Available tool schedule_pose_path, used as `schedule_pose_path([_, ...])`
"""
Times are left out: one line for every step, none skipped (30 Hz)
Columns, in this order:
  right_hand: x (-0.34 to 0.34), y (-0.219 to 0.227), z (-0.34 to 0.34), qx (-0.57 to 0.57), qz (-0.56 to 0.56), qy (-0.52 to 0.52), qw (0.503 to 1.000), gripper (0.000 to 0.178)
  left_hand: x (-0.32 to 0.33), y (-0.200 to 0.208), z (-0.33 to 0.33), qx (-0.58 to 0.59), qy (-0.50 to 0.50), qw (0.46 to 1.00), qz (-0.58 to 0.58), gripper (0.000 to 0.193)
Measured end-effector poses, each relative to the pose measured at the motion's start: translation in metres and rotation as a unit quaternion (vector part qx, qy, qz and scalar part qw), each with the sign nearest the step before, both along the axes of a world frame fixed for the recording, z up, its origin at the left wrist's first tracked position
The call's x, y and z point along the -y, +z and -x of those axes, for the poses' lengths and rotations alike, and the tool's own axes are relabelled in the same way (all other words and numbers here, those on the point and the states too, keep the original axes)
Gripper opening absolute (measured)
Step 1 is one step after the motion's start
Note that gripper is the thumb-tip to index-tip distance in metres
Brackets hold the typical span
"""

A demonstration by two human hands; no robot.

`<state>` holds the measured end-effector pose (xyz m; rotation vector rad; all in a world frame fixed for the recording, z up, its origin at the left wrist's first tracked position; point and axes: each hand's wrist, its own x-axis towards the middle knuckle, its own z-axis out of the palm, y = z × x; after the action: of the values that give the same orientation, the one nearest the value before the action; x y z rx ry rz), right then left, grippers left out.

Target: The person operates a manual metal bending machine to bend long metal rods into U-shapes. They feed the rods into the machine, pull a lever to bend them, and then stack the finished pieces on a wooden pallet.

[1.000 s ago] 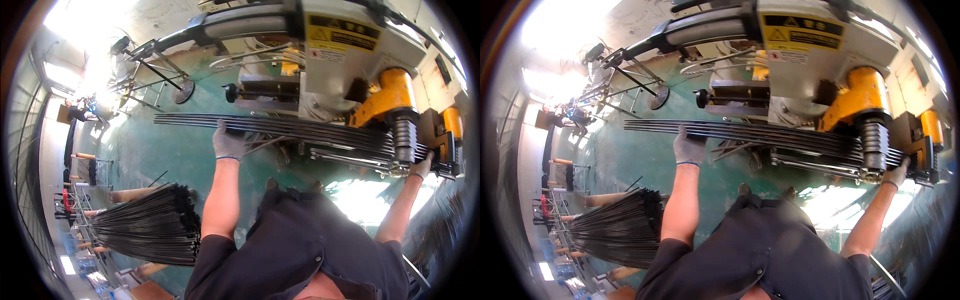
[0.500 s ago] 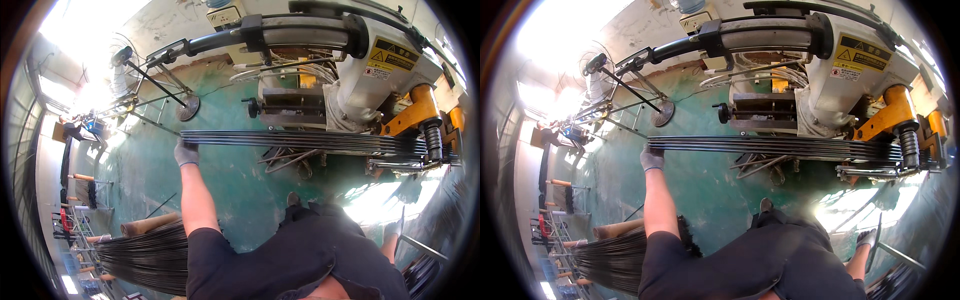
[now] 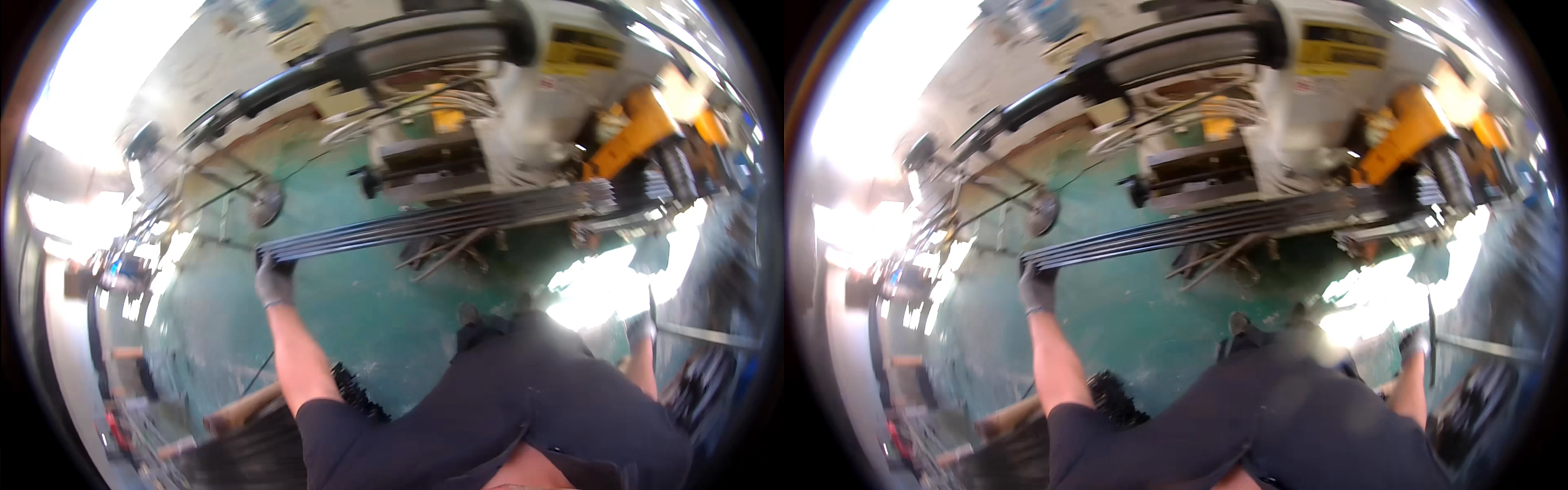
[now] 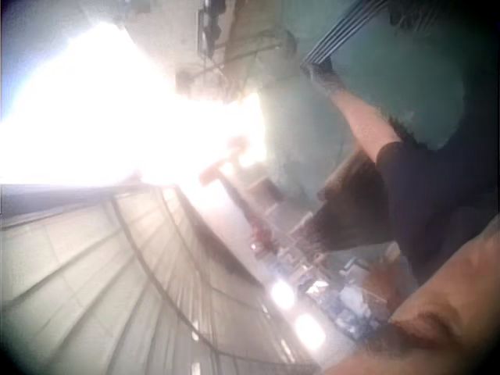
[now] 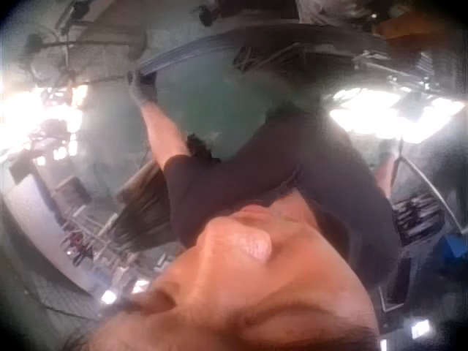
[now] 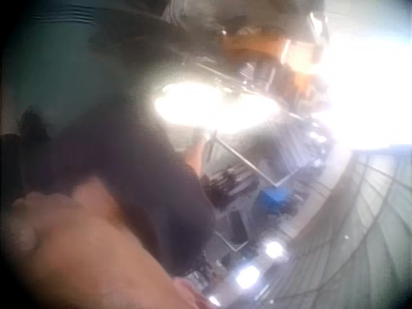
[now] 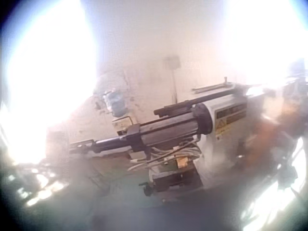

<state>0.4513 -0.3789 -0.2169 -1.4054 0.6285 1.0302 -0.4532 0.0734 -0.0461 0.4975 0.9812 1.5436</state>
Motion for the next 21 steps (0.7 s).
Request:
schedule_pose_path([-0.022, 0.016, 0.015, 0.064, 0.037, 0.056, 0.996, 0.027, 0.001, -0.005, 0.011, -0.005, -0.023, 1.0, -0.012, 0.024])
schedule_pose_path([-0.033, 0.03, 0.027, 0.105, 0.054, 0.087, 0.989, 0.026, 0.001, 0.004, 0.002, -0.031, -0.01, 0.999, 0.024, 0.024])
schedule_pose_path([-0.052, 0.044, 0.042, 0.14, 0.087, 0.108, 0.98, 0.024, 0.005, 0.012, -0.001, -0.065, 0.011, 0.997, 0.033, 0.025])
schedule_pose_path([-0.077, 0.059, 0.053, 0.159, 0.103, 0.121, 0.974, 0.023, 0.009, 0.002, 0.02, -0.061, 0.002, 0.997, 0.046, 0.03])
schedule_pose_path([-0.1, 0.074, 0.067, 0.167, 0.104, 0.128, 0.972, 0.021, 0.009, -0.001, 0.034, -0.051, 0.002, 0.997, 0.059, 0.037])
schedule_pose_path([-0.109, 0.076, 0.067, 0.166, 0.091, 0.151, 0.97, 0.022, 0.007, 0.007, 0.018, -0.086, 0.046, 0.995, 0.032, 0.041])
schedule_pose_path([-0.124, 0.076, 0.067, 0.162, 0.074, 0.181, 0.967, 0.025, 0.011, -0.003, 0.037, -0.073, 0.006, 0.996, -0.042, 0.044])
schedule_pose_path([-0.141, 0.107, 0.087, 0.159, 0.077, 0.174, 0.969, 0.025, 0.009, 0.013, 0.009, 0.018, 0.108, 0.994, -0.004, 0.046])
schedule_pose_path([-0.146, 0.12, 0.095, 0.188, 0.1, 0.168, 0.963, 0.025, 0.01, 0.035, -0.023, 0.105, 0.209, 0.972, 0.036, 0.047])
schedule_pose_path([-0.143, 0.115, 0.088, 0.179, 0.078, 0.169, 0.966, 0.025, 0.013, 0.033, -0.038, 0.112, 0.215, 0.97, 0.026, 0.047])
schedule_pose_path([-0.138, 0.104, 0.076, 0.175, 0.074, 0.174, 0.966, 0.025, 0.021, 0.028, -0.047, 0.118, 0.226, 0.967, 0.014, 0.048])
schedule_pose_path([-0.131, 0.089, 0.063, 0.171, 0.071, 0.177, 0.967, 0.024, 0.025, 0.021, -0.06, 0.124, 0.235, 0.964, 0.002, 0.048])
schedule_pose_path([-0.121, 0.07, 0.047, 0.153, 0.08, 0.179, 0.969, 0.024, 0.029, 0.012, -0.078, 0.127, 0.226, 0.965, 0.044, 0.048])
schedule_pose_path([-0.111, 0.054, 0.034, 0.136, 0.088, 0.182, 0.97, 0.027, 0.036, 0.0, -0.098, 0.131, 0.218, 0.964, 0.084, 0.047])
schedule_pose_path([-0.11, 0.052, 0.03, 0.117, 0.084, 0.163, 0.976, 0.032, 0.043, -0.014, -0.122, 0.134, 0.21, 0.961, 0.123, 0.047])
schedule_pose_path([-0.102, 0.038, 0.013, 0.066, 0.059, 0.164, 0.983, 0.036, 0.048, -0.032, -0.146, 0.139, 0.177, 0.962, 0.155, 0.053])
schedule_pose_path([-0.092, 0.005, -0.008, 0.051, 0.076, 0.15, 0.984, 0.037, 0.055, -0.05, -0.173, 0.145, 0.145, 0.96, 0.189, 0.061])
schedule_pose_path([-0.086, -0.022, -0.03, 0.038, 0.092, 0.137, 0.986, 0.038, 0.06, -0.064, -0.207, 0.157, 0.157, 0.949, 0.223, 0.059])
schedule_pose_path([-0.096, -0.014, -0.039, 0.047, 0.11, 0.15, 0.981, 0.037, 0.066, -0.074, -0.241, 0.167, 0.173, 0.938, 0.249, 0.057])
schedule_pose_path([-0.114, 0.006, -0.043, 0.057, 0.129, 0.162, 0.977, 0.036, 0.07, -0.087, -0.271, 0.159, 0.163, 0.939, 0.259, 0.054])
schedule_pose_path([-0.119, 0.0, -0.061, 0.075, 0.17, 0.186, 0.965, 0.031, 0.074, -0.103, -0.3, 0.154, 0.149, 0.937, 0.275, 0.05])
